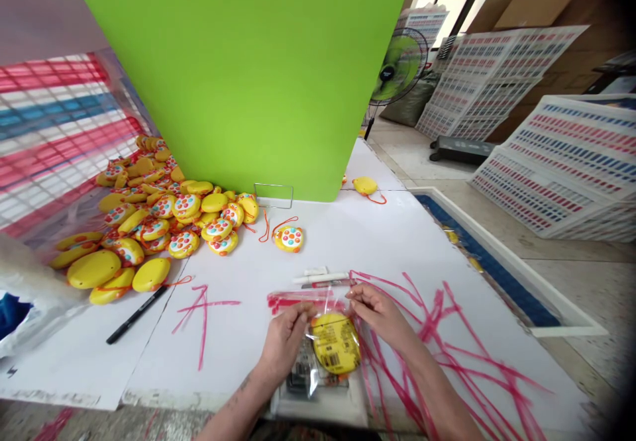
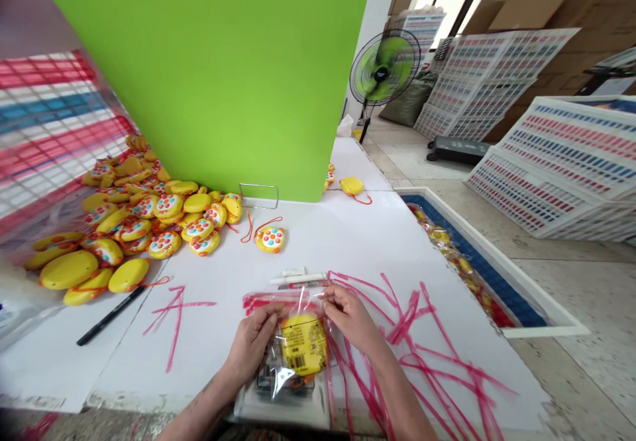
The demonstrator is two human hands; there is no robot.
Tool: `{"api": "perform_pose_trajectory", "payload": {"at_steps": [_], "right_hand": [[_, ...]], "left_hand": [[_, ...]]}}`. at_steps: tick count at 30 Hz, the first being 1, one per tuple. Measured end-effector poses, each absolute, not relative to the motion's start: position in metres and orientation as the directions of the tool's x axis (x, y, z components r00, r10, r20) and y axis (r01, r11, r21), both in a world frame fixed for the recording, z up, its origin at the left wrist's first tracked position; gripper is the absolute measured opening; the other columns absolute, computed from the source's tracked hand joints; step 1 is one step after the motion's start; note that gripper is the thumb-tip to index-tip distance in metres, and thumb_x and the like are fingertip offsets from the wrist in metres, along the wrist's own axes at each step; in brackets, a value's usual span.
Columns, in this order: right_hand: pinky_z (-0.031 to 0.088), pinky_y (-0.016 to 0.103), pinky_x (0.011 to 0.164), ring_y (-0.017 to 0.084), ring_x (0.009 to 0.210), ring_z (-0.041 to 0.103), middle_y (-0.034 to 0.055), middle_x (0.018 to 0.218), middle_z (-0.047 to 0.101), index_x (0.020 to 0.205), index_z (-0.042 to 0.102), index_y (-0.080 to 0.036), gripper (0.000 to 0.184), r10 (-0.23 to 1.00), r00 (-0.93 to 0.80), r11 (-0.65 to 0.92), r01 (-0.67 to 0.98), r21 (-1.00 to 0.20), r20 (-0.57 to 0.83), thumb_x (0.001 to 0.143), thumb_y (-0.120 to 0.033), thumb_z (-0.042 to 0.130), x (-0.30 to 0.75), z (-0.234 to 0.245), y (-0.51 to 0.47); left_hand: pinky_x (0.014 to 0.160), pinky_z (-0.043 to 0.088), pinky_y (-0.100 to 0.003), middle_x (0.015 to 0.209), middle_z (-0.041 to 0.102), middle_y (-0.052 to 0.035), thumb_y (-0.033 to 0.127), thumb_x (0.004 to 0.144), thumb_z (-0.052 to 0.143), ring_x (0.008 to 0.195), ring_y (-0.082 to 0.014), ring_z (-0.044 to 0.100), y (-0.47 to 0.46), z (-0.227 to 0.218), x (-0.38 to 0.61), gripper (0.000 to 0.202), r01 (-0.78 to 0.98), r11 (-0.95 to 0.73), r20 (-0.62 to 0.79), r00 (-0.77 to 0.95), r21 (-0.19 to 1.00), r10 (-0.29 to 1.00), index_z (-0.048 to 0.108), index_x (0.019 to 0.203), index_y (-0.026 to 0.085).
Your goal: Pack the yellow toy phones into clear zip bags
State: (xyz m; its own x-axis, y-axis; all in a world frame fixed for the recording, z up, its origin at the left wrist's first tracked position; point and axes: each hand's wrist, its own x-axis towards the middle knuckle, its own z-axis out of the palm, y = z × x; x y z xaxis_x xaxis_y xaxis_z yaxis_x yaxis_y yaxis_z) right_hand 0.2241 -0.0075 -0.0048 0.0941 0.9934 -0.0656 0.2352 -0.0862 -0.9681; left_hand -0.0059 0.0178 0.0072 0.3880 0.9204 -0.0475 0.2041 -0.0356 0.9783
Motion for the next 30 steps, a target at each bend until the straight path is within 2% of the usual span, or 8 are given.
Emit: {"api": "perform_pose_trajectory", "payload": {"at_steps": [4, 8, 13, 18, 24, 27, 30], "right_hand": [[0.047, 0.029, 0.063, 0.017, 0.067, 0.061, 0.0013, 0.071, 0.065, 0.087, 0.062, -0.020, 0.015, 0.993, 0.114, -0.055, 0.219, -0.974, -0.030, 0.080, -0.031, 0.056, 0.228, -0.003, -0.010], [0.049, 0.031, 0.066, 0.020, 0.071, 0.063, 0.0039, 0.076, 0.070, 0.083, 0.069, -0.021, 0.016, 0.991, 0.137, -0.044, 0.251, -0.967, -0.010, 0.077, -0.031, 0.057, 0.229, 0.000, -0.010], [0.049, 0.032, 0.065, 0.020, 0.069, 0.063, 0.0038, 0.071, 0.070, 0.071, 0.071, -0.021, 0.016, 0.991, 0.134, -0.037, 0.200, -0.979, -0.010, 0.073, -0.030, 0.058, 0.225, 0.002, -0.006], [0.047, 0.029, 0.062, 0.018, 0.063, 0.060, 0.0024, 0.066, 0.067, 0.070, 0.068, -0.020, 0.015, 0.985, 0.167, -0.076, 0.149, -0.986, -0.050, 0.073, -0.028, 0.056, 0.222, 0.000, -0.001], [0.046, 0.028, 0.063, 0.018, 0.071, 0.061, 0.0027, 0.077, 0.065, 0.086, 0.060, -0.020, 0.020, 0.991, 0.118, -0.078, 0.092, -0.993, -0.067, 0.085, -0.038, 0.050, 0.217, -0.002, 0.000], [0.046, 0.028, 0.067, 0.018, 0.073, 0.062, 0.0007, 0.077, 0.065, 0.090, 0.058, -0.022, 0.019, 0.995, 0.073, -0.076, 0.116, -0.990, -0.068, 0.082, -0.039, 0.058, 0.214, -0.005, -0.001], [0.047, 0.030, 0.069, 0.018, 0.074, 0.063, 0.0007, 0.076, 0.066, 0.095, 0.057, -0.022, 0.022, 0.995, 0.074, -0.080, 0.084, -0.993, -0.074, 0.082, -0.040, 0.058, 0.211, -0.007, -0.002]], "left_hand": [[0.082, 0.051, -0.035, 0.098, 0.072, -0.0075, 0.039, 0.087, 0.051, 0.091, -0.0223, 0.066, 0.020, 0.003, -0.007, 0.031, 0.046, 0.059, -0.071, 0.345, 0.997, 0.936, 0.066, 0.104, 0.018], [0.078, 0.052, -0.034, 0.097, 0.072, -0.0087, 0.042, 0.084, 0.055, 0.088, -0.0233, 0.066, 0.022, -0.003, -0.009, 0.034, -0.033, 0.094, -0.080, 0.298, 0.995, 0.951, 0.069, 0.102, 0.017], [0.071, 0.052, -0.033, 0.089, 0.073, -0.0079, 0.041, 0.080, 0.056, 0.081, -0.0230, 0.066, 0.022, -0.007, -0.010, 0.030, -0.072, 0.155, -0.128, 0.290, 0.985, 0.949, 0.072, 0.085, 0.016], [0.067, 0.051, -0.030, 0.084, 0.071, -0.0070, 0.038, 0.080, 0.055, 0.079, -0.0214, 0.065, 0.020, -0.006, -0.012, 0.027, -0.112, 0.162, -0.125, 0.284, 0.980, 0.951, 0.067, 0.075, 0.015], [0.068, 0.050, -0.029, 0.078, 0.069, -0.0059, 0.046, 0.083, 0.052, 0.076, -0.0196, 0.064, 0.018, -0.004, -0.013, 0.034, -0.060, 0.114, -0.089, 0.319, 0.992, 0.944, 0.066, 0.081, 0.015], [0.069, 0.051, -0.029, 0.081, 0.069, -0.0052, 0.048, 0.083, 0.055, 0.075, -0.0189, 0.063, 0.018, -0.004, -0.010, 0.035, -0.052, 0.108, -0.086, 0.309, 0.993, 0.947, 0.065, 0.088, 0.015], [0.074, 0.050, -0.031, 0.089, 0.070, -0.0071, 0.050, 0.083, 0.055, 0.082, -0.0209, 0.064, 0.019, -0.004, -0.010, 0.038, -0.058, 0.093, -0.073, 0.293, 0.994, 0.953, 0.065, 0.094, 0.015]]}}
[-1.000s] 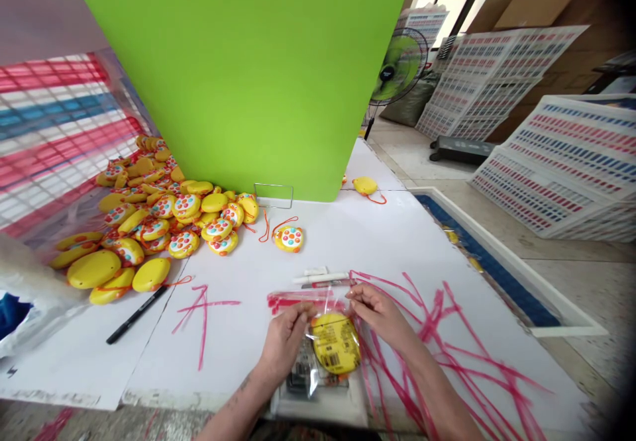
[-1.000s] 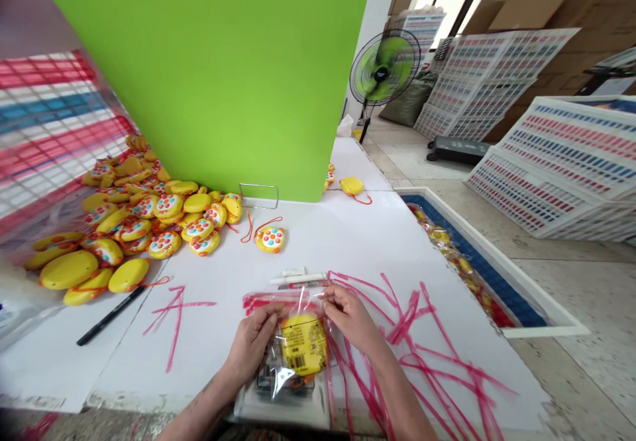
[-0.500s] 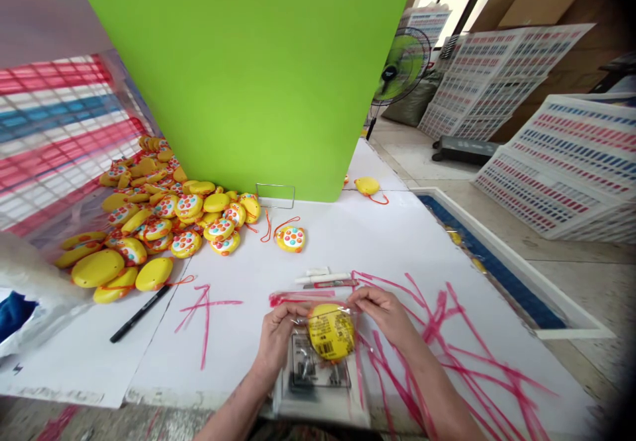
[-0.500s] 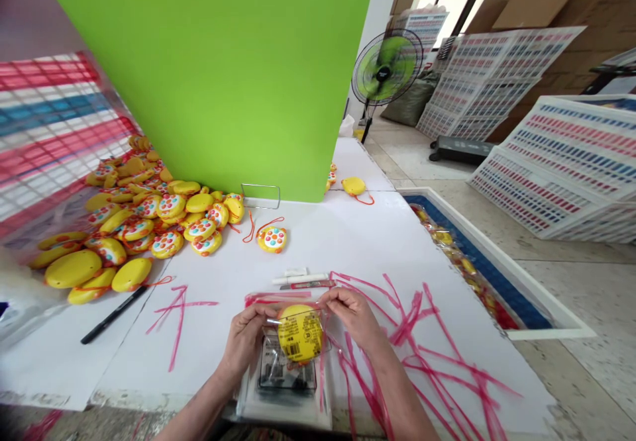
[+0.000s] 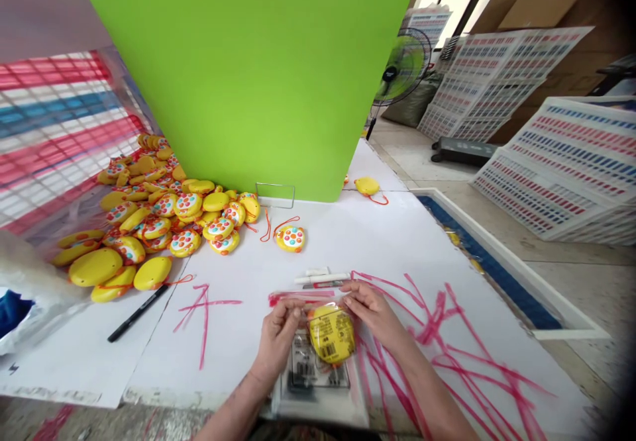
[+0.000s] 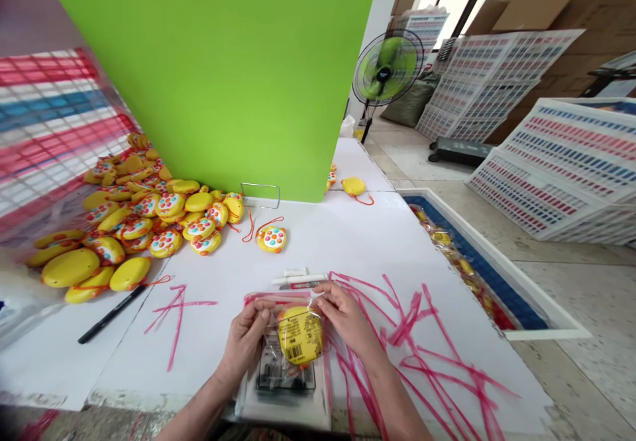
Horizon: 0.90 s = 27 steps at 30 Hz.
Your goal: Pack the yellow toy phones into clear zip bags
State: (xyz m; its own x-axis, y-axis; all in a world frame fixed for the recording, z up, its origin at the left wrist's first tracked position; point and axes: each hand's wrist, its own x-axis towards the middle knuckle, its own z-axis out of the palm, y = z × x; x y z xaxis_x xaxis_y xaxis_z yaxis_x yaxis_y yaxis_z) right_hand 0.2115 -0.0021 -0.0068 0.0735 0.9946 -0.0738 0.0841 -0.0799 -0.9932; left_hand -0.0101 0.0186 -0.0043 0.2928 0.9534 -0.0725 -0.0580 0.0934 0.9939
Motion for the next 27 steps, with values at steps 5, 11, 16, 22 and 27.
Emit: {"api": "perform_pose_trajectory", "payload": {"at_steps": [5, 11, 16, 22, 27], "right_hand": [[0.048, 0.031, 0.072, 0.019, 0.077, 0.064, 0.0030, 0.080, 0.068, 0.100, 0.057, -0.021, 0.026, 0.991, 0.120, -0.064, 0.055, -0.996, -0.057, 0.082, -0.040, 0.059, 0.211, -0.006, -0.003], [0.048, 0.031, 0.068, 0.018, 0.073, 0.063, 0.0028, 0.079, 0.066, 0.105, 0.056, -0.020, 0.035, 0.986, 0.149, -0.084, 0.055, -0.995, -0.075, 0.082, -0.046, 0.059, 0.215, -0.010, -0.003], [0.048, 0.029, 0.067, 0.017, 0.074, 0.060, 0.0001, 0.082, 0.062, 0.117, 0.053, -0.023, 0.044, 0.993, -0.018, -0.111, 0.082, -0.990, -0.112, 0.077, -0.036, 0.065, 0.222, -0.013, -0.009], [0.049, 0.039, 0.080, 0.021, 0.085, 0.059, 0.0071, 0.105, 0.060, 0.112, 0.062, -0.023, 0.040, 0.932, 0.360, -0.139, 0.483, -0.865, 0.051, 0.072, -0.029, 0.059, 0.260, -0.013, -0.011], [0.047, 0.039, 0.087, 0.025, 0.094, 0.060, 0.0086, 0.102, 0.065, 0.104, 0.064, -0.021, 0.032, 0.912, 0.405, -0.161, 0.504, -0.849, 0.068, 0.080, -0.039, 0.055, 0.268, -0.003, -0.015]], "left_hand": [[0.080, 0.049, -0.032, 0.094, 0.070, -0.0098, 0.051, 0.087, 0.048, 0.093, -0.0235, 0.062, 0.019, -0.005, -0.013, 0.042, -0.058, 0.052, -0.031, 0.314, 0.997, 0.949, 0.067, 0.093, 0.014], [0.071, 0.050, -0.028, 0.088, 0.069, -0.0052, 0.041, 0.085, 0.057, 0.080, -0.0182, 0.062, 0.021, -0.009, -0.010, 0.026, -0.044, 0.065, -0.049, 0.299, 0.997, 0.953, 0.063, 0.090, 0.017], [0.064, 0.052, -0.026, 0.087, 0.069, -0.0027, 0.041, 0.084, 0.056, 0.078, -0.0168, 0.063, 0.022, -0.004, -0.008, 0.022, -0.159, 0.114, -0.071, 0.254, 0.981, 0.965, 0.060, 0.085, 0.019], [0.065, 0.052, -0.027, 0.085, 0.070, -0.0039, 0.042, 0.082, 0.058, 0.079, -0.0179, 0.065, 0.022, 0.003, -0.007, 0.024, -0.141, 0.093, -0.061, 0.211, 0.986, 0.976, 0.059, 0.083, 0.018], [0.067, 0.052, -0.028, 0.087, 0.069, -0.0041, 0.041, 0.082, 0.059, 0.080, -0.0183, 0.064, 0.022, 0.000, -0.006, 0.023, -0.199, 0.119, -0.073, 0.225, 0.973, 0.972, 0.058, 0.084, 0.018]]}}
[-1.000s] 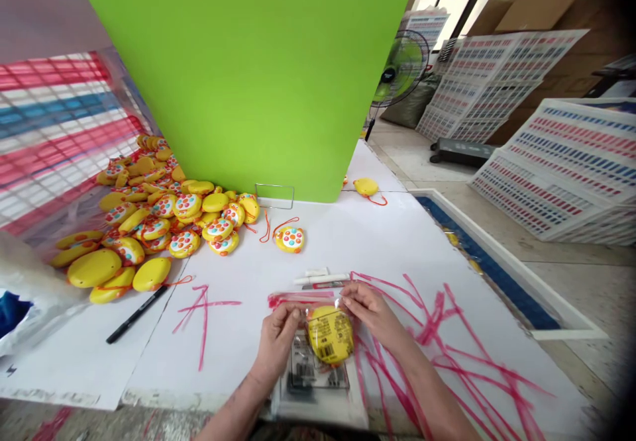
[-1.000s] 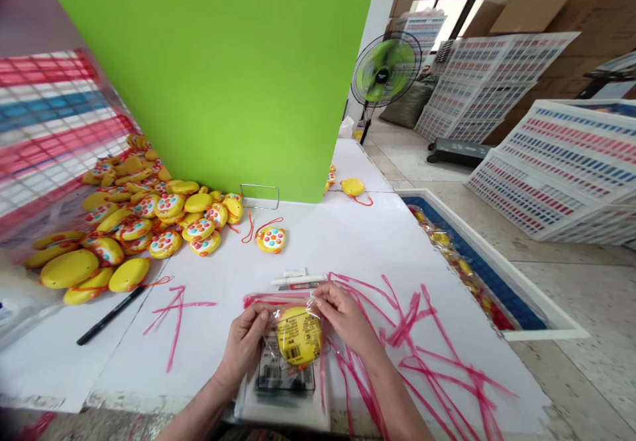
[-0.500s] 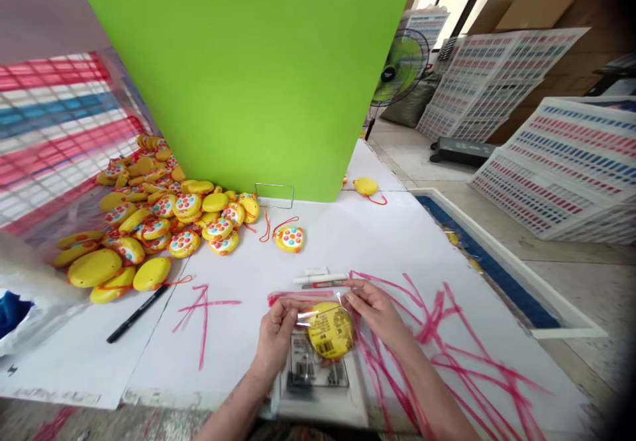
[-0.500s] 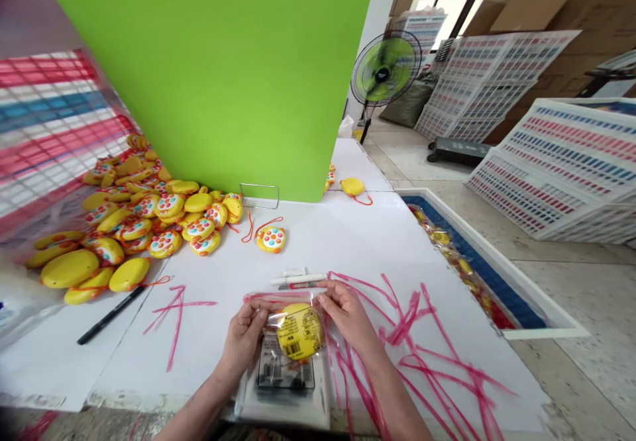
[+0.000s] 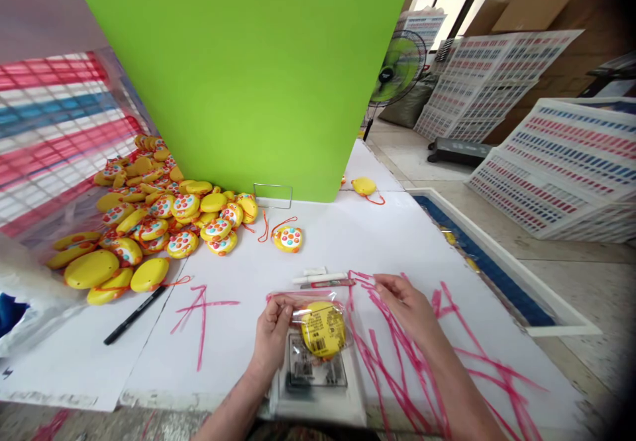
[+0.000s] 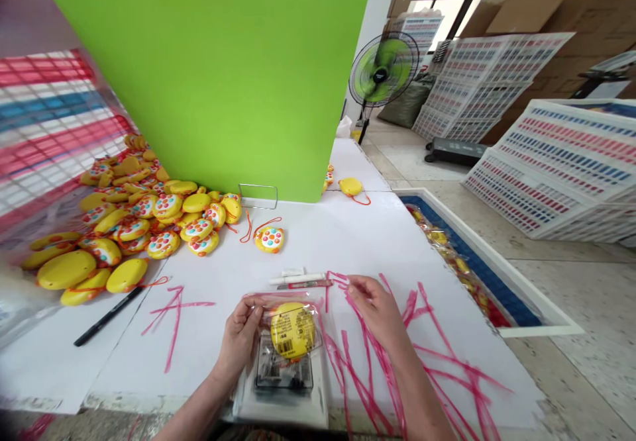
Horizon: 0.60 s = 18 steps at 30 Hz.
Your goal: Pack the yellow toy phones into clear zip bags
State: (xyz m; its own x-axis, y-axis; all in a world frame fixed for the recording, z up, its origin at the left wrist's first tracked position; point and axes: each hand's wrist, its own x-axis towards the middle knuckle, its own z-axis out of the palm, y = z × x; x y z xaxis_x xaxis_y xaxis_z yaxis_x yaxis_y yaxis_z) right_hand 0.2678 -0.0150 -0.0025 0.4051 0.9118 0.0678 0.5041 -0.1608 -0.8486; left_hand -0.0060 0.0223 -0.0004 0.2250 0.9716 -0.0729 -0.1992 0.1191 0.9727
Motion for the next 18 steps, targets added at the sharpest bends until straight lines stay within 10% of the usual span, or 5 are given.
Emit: {"api": "perform_pose_trajectory", "payload": {"at_steps": [6, 18], "right_hand": [[0.047, 0.030, 0.070, 0.020, 0.075, 0.061, 0.0031, 0.078, 0.067, 0.077, 0.067, -0.020, 0.015, 0.996, -0.051, -0.033, 0.554, -0.832, -0.074, 0.081, -0.032, 0.058, 0.232, 0.002, -0.015], [0.047, 0.037, 0.077, 0.025, 0.083, 0.062, 0.0066, 0.082, 0.068, 0.077, 0.065, -0.021, 0.020, 0.946, 0.306, -0.145, 0.702, -0.697, 0.111, 0.077, -0.036, 0.051, 0.273, -0.001, -0.019]], "left_hand": [[0.066, 0.050, -0.025, 0.088, 0.068, -0.0029, 0.038, 0.084, 0.057, 0.081, -0.0167, 0.062, 0.023, -0.010, -0.008, 0.019, -0.205, 0.109, -0.061, 0.230, 0.973, 0.971, 0.058, 0.087, 0.018], [0.065, 0.051, -0.025, 0.087, 0.067, -0.0044, 0.039, 0.083, 0.057, 0.082, -0.0177, 0.061, 0.022, -0.008, -0.007, 0.021, -0.192, 0.108, -0.066, 0.210, 0.976, 0.975, 0.058, 0.086, 0.018]]}}
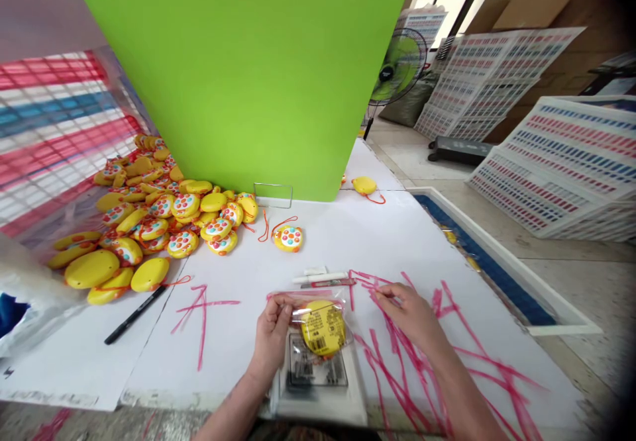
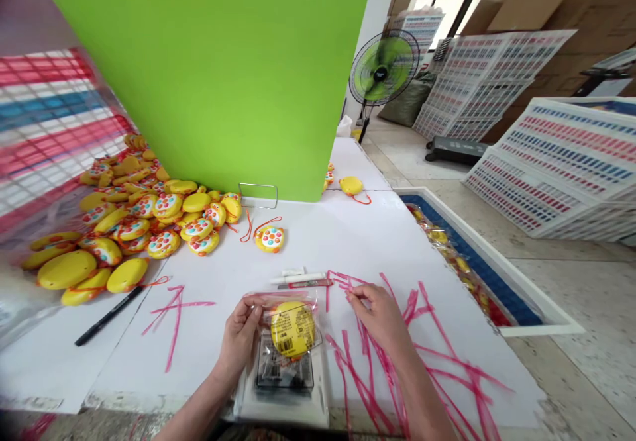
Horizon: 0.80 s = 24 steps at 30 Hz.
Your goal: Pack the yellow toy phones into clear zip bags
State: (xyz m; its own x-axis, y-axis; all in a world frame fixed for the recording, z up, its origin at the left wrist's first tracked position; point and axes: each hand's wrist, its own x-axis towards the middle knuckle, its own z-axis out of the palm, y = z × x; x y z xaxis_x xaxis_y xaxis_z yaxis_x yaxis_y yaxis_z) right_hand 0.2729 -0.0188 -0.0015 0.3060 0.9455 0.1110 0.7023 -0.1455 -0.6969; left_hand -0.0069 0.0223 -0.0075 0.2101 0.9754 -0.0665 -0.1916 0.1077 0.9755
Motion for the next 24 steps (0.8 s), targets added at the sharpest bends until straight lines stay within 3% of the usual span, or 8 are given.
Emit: {"api": "perform_pose_trajectory", "payload": {"at_steps": [3, 8, 12, 17, 22, 24], "right_hand": [[0.046, 0.039, 0.086, 0.026, 0.095, 0.061, 0.0090, 0.096, 0.068, 0.091, 0.066, -0.020, 0.026, 0.923, 0.358, -0.155, 0.683, -0.714, 0.143, 0.077, -0.037, 0.053, 0.278, -0.008, -0.020], [0.047, 0.037, 0.085, 0.024, 0.094, 0.061, 0.0076, 0.098, 0.067, 0.095, 0.065, -0.021, 0.030, 0.983, 0.177, -0.070, 0.616, -0.784, 0.051, 0.084, -0.045, 0.050, 0.254, -0.008, -0.017], [0.046, 0.036, 0.079, 0.023, 0.086, 0.060, 0.0059, 0.087, 0.066, 0.085, 0.064, -0.021, 0.029, 0.997, 0.054, 0.005, 0.636, -0.772, 0.051, 0.087, -0.044, 0.047, 0.237, -0.005, -0.009], [0.046, 0.034, 0.069, 0.021, 0.071, 0.056, 0.0033, 0.071, 0.060, 0.070, 0.057, -0.021, 0.037, 0.997, 0.045, 0.024, 0.601, -0.799, 0.064, 0.091, -0.046, 0.041, 0.234, -0.002, -0.006], [0.045, 0.037, 0.083, 0.024, 0.092, 0.059, 0.0072, 0.091, 0.067, 0.087, 0.066, -0.021, 0.035, 0.996, 0.032, 0.051, 0.533, -0.845, 0.080, 0.091, -0.047, 0.042, 0.231, -0.002, -0.010], [0.045, 0.036, 0.083, 0.024, 0.091, 0.059, 0.0069, 0.092, 0.067, 0.087, 0.066, -0.021, 0.031, 0.996, 0.012, 0.064, 0.546, -0.835, 0.084, 0.090, -0.045, 0.046, 0.228, -0.003, -0.010]], "left_hand": [[0.064, 0.051, -0.025, 0.089, 0.067, -0.0043, 0.039, 0.084, 0.057, 0.082, -0.0178, 0.061, 0.022, -0.007, -0.007, 0.020, -0.207, 0.104, -0.060, 0.209, 0.973, 0.976, 0.058, 0.086, 0.018], [0.065, 0.051, -0.024, 0.090, 0.066, -0.0040, 0.037, 0.085, 0.056, 0.082, -0.0168, 0.060, 0.023, -0.009, -0.007, 0.019, -0.207, 0.091, -0.046, 0.214, 0.974, 0.976, 0.058, 0.087, 0.018], [0.064, 0.050, -0.024, 0.087, 0.065, -0.0027, 0.037, 0.084, 0.058, 0.080, -0.0164, 0.060, 0.023, -0.009, -0.008, 0.019, -0.196, 0.100, -0.057, 0.211, 0.975, 0.976, 0.058, 0.086, 0.018], [0.064, 0.050, -0.025, 0.088, 0.067, -0.0031, 0.037, 0.084, 0.057, 0.081, -0.0173, 0.062, 0.022, -0.009, -0.008, 0.019, -0.219, 0.109, -0.062, 0.213, 0.970, 0.975, 0.057, 0.087, 0.018], [0.063, 0.050, -0.024, 0.089, 0.068, -0.0024, 0.036, 0.086, 0.056, 0.081, -0.0162, 0.063, 0.022, -0.009, -0.008, 0.017, -0.218, 0.121, -0.067, 0.242, 0.968, 0.968, 0.056, 0.087, 0.019], [0.064, 0.050, -0.024, 0.089, 0.068, -0.0022, 0.037, 0.086, 0.055, 0.081, -0.0161, 0.063, 0.022, -0.008, -0.007, 0.018, -0.205, 0.116, -0.064, 0.243, 0.972, 0.968, 0.057, 0.087, 0.019]]}}
